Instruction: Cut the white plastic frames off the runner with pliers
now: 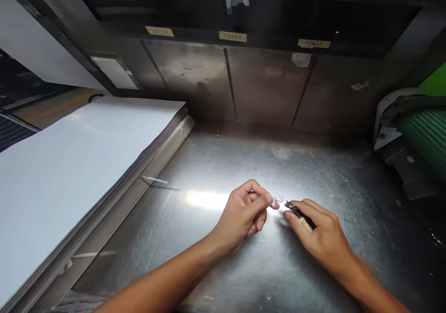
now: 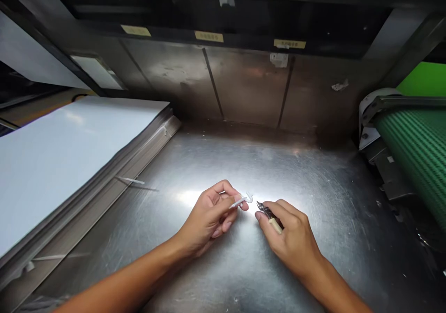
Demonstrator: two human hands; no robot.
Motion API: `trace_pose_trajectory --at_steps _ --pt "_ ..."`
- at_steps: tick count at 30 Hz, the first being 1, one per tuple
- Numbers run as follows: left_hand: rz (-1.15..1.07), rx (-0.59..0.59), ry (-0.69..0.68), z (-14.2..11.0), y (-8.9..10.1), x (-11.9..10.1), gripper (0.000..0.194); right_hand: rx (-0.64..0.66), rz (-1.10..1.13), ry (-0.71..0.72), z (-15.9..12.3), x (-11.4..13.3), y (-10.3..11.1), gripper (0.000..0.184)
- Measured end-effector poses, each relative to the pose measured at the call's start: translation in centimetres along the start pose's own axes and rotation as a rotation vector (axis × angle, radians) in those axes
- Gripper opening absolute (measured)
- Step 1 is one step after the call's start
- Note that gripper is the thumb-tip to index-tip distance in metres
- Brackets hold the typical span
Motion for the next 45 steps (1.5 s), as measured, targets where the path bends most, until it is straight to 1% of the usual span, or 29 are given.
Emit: trace_pose_trajectory --at_steps 3,8,11,14,19,22,25,28,32,39,45 --pt "0.031 -0.021 -0.035 0.1 0.0 -0.4 0.040 -0.027 -0.019 0.024 0.0 0.3 0.1 0.011" --pt "0.017 -0.008 0.019 0.2 -0.1 0.0 0.033 -0.071 -0.075 0.056 -0.1 0.7 0.2 0.012" --pt "0.002 0.012 0.021 0.2 -0.1 0.2 0.033 -0.071 -0.088 0.059 -0.1 0.8 0.3 0.014" --pt "0.033 0.016 0.013 0.1 0.1 0.3 0.033 -0.058 -0.072 0.045 0.0 0.8 0.2 0.014" --pt "0.170 0.020 -0.072 -0.1 0.2 0.0 0.031 0.008 0.010 0.000 0.1 0.9 0.1 0.012" --pt "0.228 0.015 -0.127 -0.3 0.0 -0.4 0.028 0.072 -0.004 -0.022 0.2 0.8 -0.1 0.015" --pt "0.270 -0.017 -0.162 -0.5 0.0 -0.9 0.028 0.112 -0.015 -0.032 0.1 0.6 -0.3 0.018" --pt "0.282 -0.012 -0.160 -0.4 0.1 -1.1 0.029 0.128 0.014 -0.050 0.0 0.6 -0.5 0.017" --pt "0.277 -0.001 -0.122 -0.1 0.3 -0.8 0.028 0.162 0.045 -0.080 0.0 0.7 -0.7 0.014" --pt "0.284 0.011 -0.119 -0.1 0.2 -0.5 0.028 0.277 0.153 -0.178 0.0 0.6 -0.9 0.017" --pt "0.328 -0.004 -0.145 -0.3 0.0 -0.6 0.024 0.283 0.153 -0.174 0.1 0.6 -1.1 0.021"
Point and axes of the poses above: each hand's wrist, its own z-axis towards the middle knuckle, its own y-axis out of the back of the hand, x = y × z, the point moved 5 cm from there along z, towards the middle knuckle, and after that the axes turned 5 degrees about x, right-handed, at the moved point
